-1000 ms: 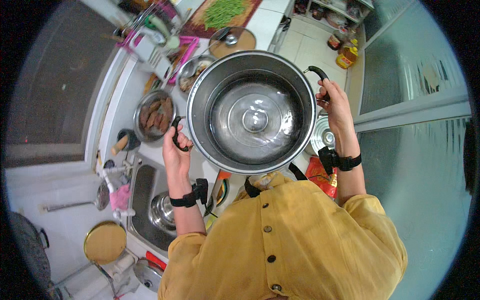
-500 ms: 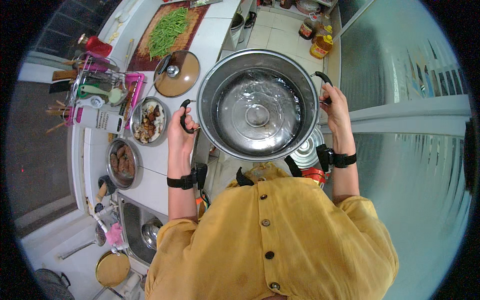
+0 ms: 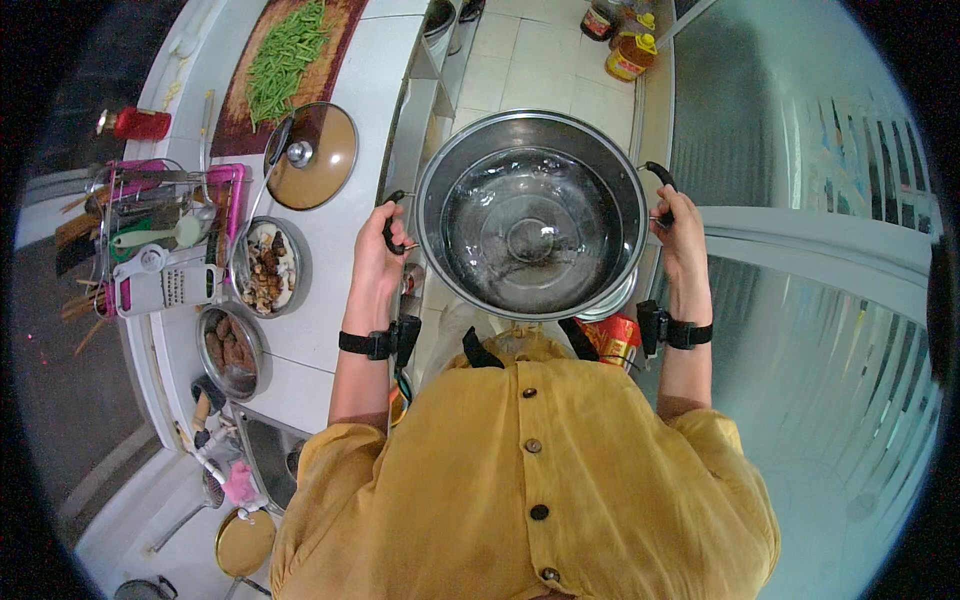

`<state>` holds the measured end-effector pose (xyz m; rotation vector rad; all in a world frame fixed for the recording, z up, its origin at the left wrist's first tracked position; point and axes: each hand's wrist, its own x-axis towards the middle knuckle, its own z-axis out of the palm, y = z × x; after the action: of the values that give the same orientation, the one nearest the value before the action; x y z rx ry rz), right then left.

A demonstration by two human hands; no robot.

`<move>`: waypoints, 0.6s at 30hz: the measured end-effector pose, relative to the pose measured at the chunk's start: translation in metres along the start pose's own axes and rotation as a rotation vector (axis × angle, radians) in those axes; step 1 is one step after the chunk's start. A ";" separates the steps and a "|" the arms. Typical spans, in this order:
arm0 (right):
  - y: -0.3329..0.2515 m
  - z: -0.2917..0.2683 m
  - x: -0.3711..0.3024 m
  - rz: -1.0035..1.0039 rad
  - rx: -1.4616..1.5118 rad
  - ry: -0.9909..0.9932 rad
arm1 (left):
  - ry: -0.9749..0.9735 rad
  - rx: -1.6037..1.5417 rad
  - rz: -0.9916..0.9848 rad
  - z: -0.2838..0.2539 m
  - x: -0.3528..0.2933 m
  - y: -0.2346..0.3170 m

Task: The person fills a metal pot with water from the sink, places it on the stove, and turns on the burner. They then retrieve a bag of green vegetables from the refrigerator.

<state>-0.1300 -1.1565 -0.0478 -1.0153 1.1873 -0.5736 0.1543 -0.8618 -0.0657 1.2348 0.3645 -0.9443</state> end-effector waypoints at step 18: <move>-0.033 0.019 0.022 0.006 0.079 0.012 | -0.058 0.030 0.114 0.035 0.022 0.047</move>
<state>-0.1009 -1.1832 -0.0289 -0.9417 1.1687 -0.6180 0.1948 -0.9014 -0.0395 1.2393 0.2329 -0.8884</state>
